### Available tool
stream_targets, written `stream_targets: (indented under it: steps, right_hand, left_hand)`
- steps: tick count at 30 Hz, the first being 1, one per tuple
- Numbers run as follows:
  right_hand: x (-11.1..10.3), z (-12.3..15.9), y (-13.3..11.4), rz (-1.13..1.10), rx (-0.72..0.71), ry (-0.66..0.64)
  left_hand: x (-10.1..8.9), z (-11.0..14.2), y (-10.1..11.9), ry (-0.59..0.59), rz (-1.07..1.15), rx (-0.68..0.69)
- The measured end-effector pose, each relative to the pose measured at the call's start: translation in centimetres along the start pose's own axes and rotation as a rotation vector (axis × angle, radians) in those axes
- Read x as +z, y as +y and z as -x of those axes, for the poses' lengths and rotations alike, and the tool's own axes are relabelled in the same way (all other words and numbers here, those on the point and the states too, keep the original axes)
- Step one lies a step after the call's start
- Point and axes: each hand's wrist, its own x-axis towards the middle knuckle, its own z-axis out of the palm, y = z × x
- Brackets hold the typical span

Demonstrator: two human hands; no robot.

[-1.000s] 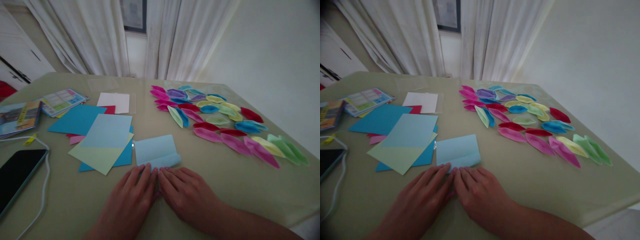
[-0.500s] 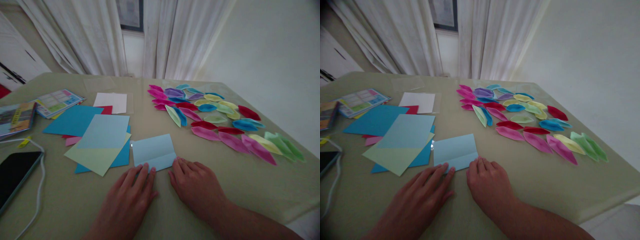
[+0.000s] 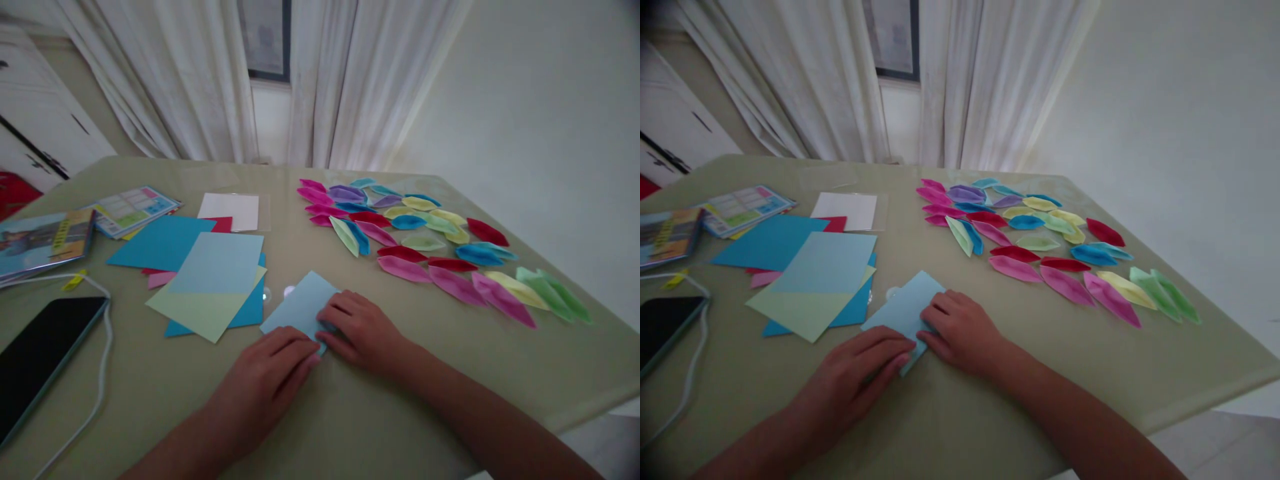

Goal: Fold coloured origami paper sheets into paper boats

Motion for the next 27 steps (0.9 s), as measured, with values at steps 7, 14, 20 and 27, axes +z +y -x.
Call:
stream_targets:
  steps: [7, 14, 20, 27]
  right_hand:
    - [0.0, -0.3, 2.1, -0.172, -0.116, -0.023]
    - [-0.5, -0.4, 2.1, -0.165, -0.065, -0.075]
    - [-1.1, -0.2, 1.9, -0.221, -0.118, -0.177]
    - [-1.0, -0.1, 1.7, -0.178, -0.156, -0.194]
  left_hand:
    - [-1.9, -0.6, -3.6, -0.057, -0.240, -0.002]
    - [-1.5, -0.1, -3.5, -0.155, -0.244, 0.117]
    - [-1.1, -0.5, -4.1, -0.083, -0.290, 0.181]
    - [-1.4, -0.5, -4.2, -0.111, -0.253, 0.169]
